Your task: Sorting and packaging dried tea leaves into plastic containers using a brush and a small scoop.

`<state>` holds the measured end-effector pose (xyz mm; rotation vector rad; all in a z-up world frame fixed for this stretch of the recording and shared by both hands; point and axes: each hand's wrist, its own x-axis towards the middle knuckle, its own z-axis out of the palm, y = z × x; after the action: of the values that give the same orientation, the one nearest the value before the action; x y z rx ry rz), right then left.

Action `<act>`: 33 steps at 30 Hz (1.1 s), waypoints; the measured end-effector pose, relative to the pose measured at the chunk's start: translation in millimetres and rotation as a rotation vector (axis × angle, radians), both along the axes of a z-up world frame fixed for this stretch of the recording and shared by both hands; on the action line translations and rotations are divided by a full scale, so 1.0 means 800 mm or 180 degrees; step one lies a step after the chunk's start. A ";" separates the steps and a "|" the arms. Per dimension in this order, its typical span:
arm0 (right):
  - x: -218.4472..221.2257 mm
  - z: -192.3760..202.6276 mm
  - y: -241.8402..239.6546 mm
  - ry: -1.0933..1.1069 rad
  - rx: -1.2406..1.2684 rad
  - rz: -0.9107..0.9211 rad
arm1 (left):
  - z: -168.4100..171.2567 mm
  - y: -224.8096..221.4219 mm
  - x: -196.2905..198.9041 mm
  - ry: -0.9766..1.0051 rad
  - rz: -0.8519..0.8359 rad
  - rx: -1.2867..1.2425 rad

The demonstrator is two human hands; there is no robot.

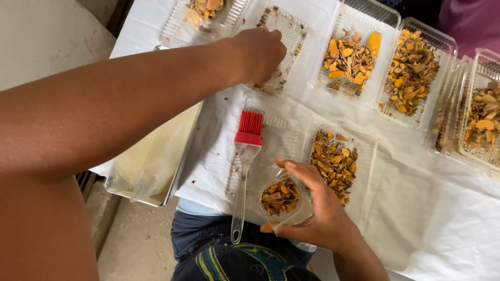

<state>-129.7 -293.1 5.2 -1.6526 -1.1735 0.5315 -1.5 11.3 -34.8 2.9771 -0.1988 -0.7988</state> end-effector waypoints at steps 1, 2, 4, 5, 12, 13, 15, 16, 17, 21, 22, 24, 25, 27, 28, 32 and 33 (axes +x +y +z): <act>0.000 0.000 0.000 -0.0001 -0.0004 0.0002 | -0.006 0.005 0.003 -0.0098 -0.0067 -0.0041; 0.000 0.000 0.000 -0.0001 -0.0007 0.0005 | -0.012 0.009 0.006 -0.0196 -0.0135 -0.0081; -0.002 0.000 0.000 -0.0043 -0.0038 0.0004 | -0.013 0.004 0.004 -0.0277 -0.0082 -0.0101; -0.001 0.000 0.000 -0.0091 -0.0057 -0.0008 | -0.012 0.003 0.005 -0.0364 -0.0040 -0.0109; -0.001 -0.004 -0.002 -0.0007 -0.0015 0.0083 | 0.025 -0.002 -0.018 0.0104 -0.0663 0.0055; -0.001 -0.003 -0.002 0.0019 -0.0061 0.0071 | 0.030 0.002 -0.019 0.0075 -0.0572 0.0049; -0.001 -0.002 -0.001 0.0046 -0.0104 0.0061 | 0.038 0.009 -0.020 0.0046 -0.0479 0.0043; -0.001 -0.001 0.000 0.0046 -0.0108 0.0083 | 0.042 0.013 -0.021 -0.0026 -0.0453 0.0051; 0.001 -0.001 0.001 0.0035 -0.0115 0.0103 | 0.044 0.018 -0.020 -0.0109 -0.0429 0.0058; -0.002 0.000 0.002 0.0093 -0.0098 0.0109 | 0.039 0.006 -0.024 0.0405 -0.0275 0.0032; -0.002 -0.001 0.002 0.0094 -0.0071 0.0134 | 0.037 0.003 -0.024 0.0405 -0.0373 0.0058; -0.003 -0.002 0.000 0.0094 -0.0057 0.0137 | 0.028 -0.002 -0.021 0.0401 -0.0496 0.0072; -0.002 -0.003 -0.001 0.0070 -0.0048 0.0147 | 0.022 -0.001 -0.020 0.0213 -0.0715 0.0176; -0.001 -0.003 -0.001 0.0042 -0.0029 0.0174 | 0.005 0.003 -0.014 0.0023 -0.0919 0.0290; -0.001 -0.003 -0.002 0.0013 -0.0052 0.0159 | -0.006 0.007 -0.011 -0.0168 -0.0991 0.0104; -0.004 -0.002 -0.003 -0.0055 -0.0067 0.0181 | -0.013 0.007 -0.016 -0.0315 -0.1025 -0.0033; -0.004 -0.001 -0.003 -0.0061 -0.0064 0.0178 | -0.015 0.007 -0.015 -0.0321 -0.1028 -0.0029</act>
<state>-132.7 -295.1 4.2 -1.6492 -1.2350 0.5654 -13.1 16.5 -47.1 3.0193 -0.6998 -0.6673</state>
